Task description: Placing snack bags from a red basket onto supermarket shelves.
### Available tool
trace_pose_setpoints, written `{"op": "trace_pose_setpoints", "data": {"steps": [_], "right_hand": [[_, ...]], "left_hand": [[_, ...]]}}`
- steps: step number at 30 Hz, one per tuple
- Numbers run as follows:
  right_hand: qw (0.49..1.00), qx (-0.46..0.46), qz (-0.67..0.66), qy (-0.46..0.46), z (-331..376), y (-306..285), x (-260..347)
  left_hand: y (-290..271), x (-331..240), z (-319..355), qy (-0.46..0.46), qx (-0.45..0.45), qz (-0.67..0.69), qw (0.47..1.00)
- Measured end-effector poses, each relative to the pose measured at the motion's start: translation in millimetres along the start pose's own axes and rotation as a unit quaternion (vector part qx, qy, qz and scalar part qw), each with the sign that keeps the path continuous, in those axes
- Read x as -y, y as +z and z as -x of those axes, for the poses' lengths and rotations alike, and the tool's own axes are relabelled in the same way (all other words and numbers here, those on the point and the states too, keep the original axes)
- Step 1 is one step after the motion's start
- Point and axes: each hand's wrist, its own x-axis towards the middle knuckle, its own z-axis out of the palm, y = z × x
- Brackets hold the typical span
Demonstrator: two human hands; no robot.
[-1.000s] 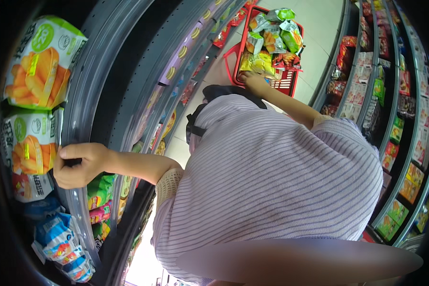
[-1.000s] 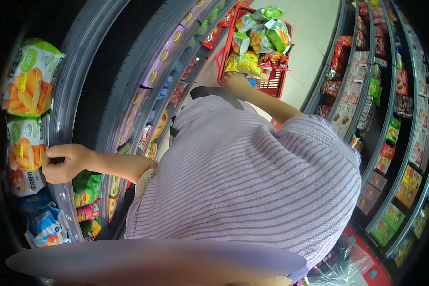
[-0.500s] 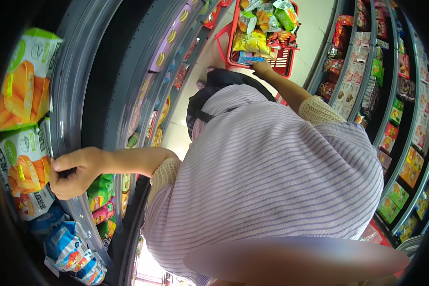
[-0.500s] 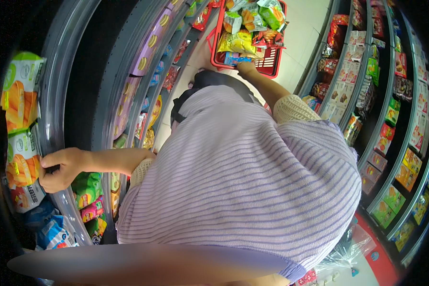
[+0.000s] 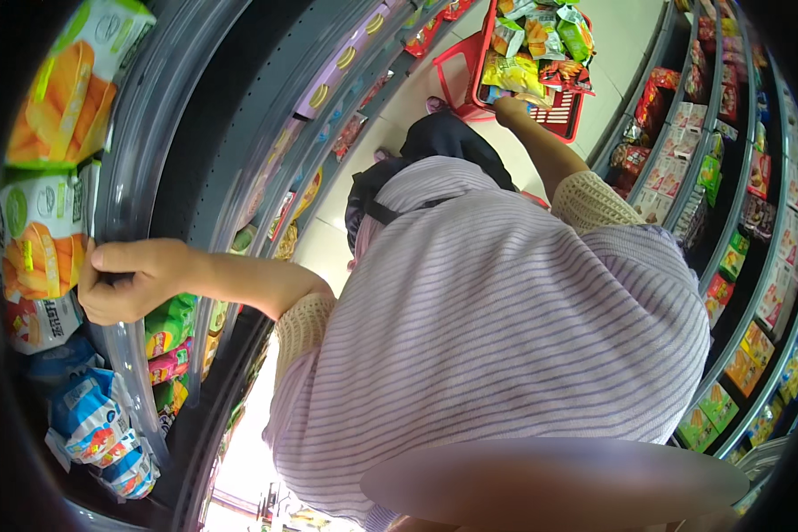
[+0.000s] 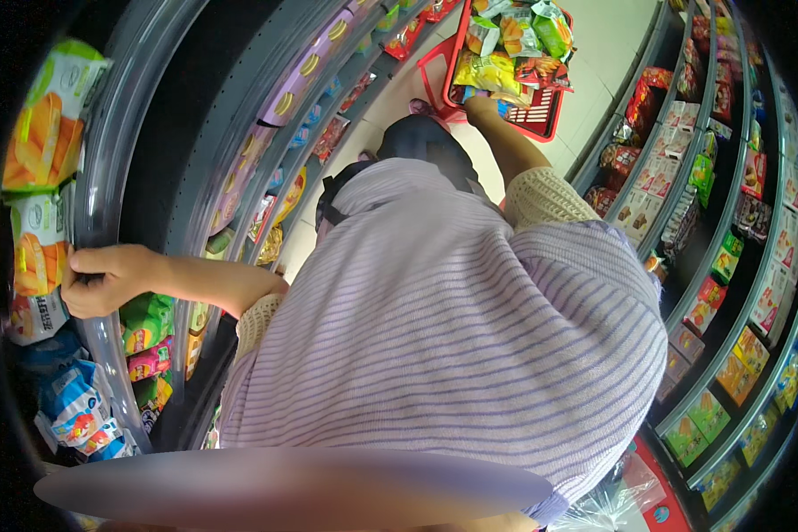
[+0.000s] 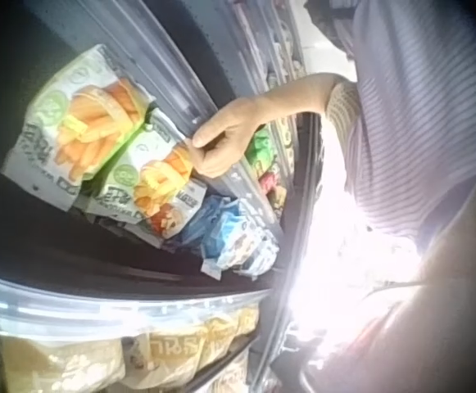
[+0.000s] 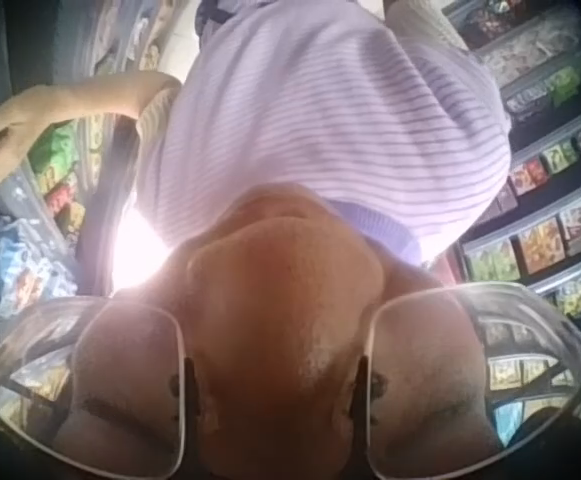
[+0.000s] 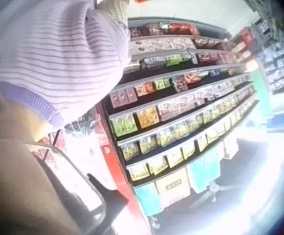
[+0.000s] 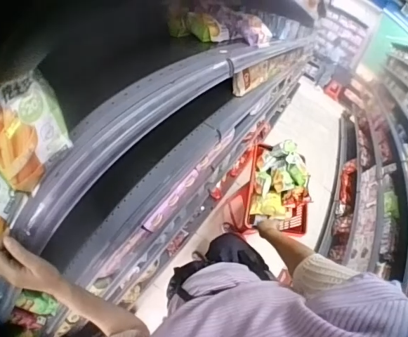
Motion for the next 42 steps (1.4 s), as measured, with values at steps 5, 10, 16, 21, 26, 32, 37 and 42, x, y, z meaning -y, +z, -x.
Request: {"op": "trace_pose_setpoints", "data": {"steps": [5, 10, 16, 21, 26, 32, 37, 42], "right_hand": [[0.998, -0.057, 0.016, -0.022, -6, -3, -7], [0.995, -0.072, 0.007, -0.071, -4, 4, -4], [0.967, -0.042, -0.186, -0.171, -25, -39, -44], [0.885, -0.333, -0.317, -0.077, -40, -106, -132], [0.786, -0.53, -0.317, 0.003, -65, -145, -236], [0.934, -0.257, -0.249, 0.013, -90, -120, -282], [0.91, -0.27, -0.315, 0.008, -98, -87, -277], [0.878, -0.342, -0.335, 0.014, -102, -71, -268]], "left_hand": [[-5, -4, -1, -0.01, 0.017, -0.012, 1.0], [-3, -7, 2, -0.017, -0.001, -0.014, 1.0], [6, -5, 1, -0.06, -0.035, -0.129, 0.989], [10, -7, -5, -0.111, -0.045, -0.078, 0.99], [15, -15, -4, -0.101, -0.044, -0.109, 0.988], [11, -3, -3, -0.102, -0.04, -0.138, 0.984], [13, 0, -8, -0.084, -0.044, -0.134, 0.987], [22, -7, -13, -0.062, -0.032, -0.114, 0.991]]}}
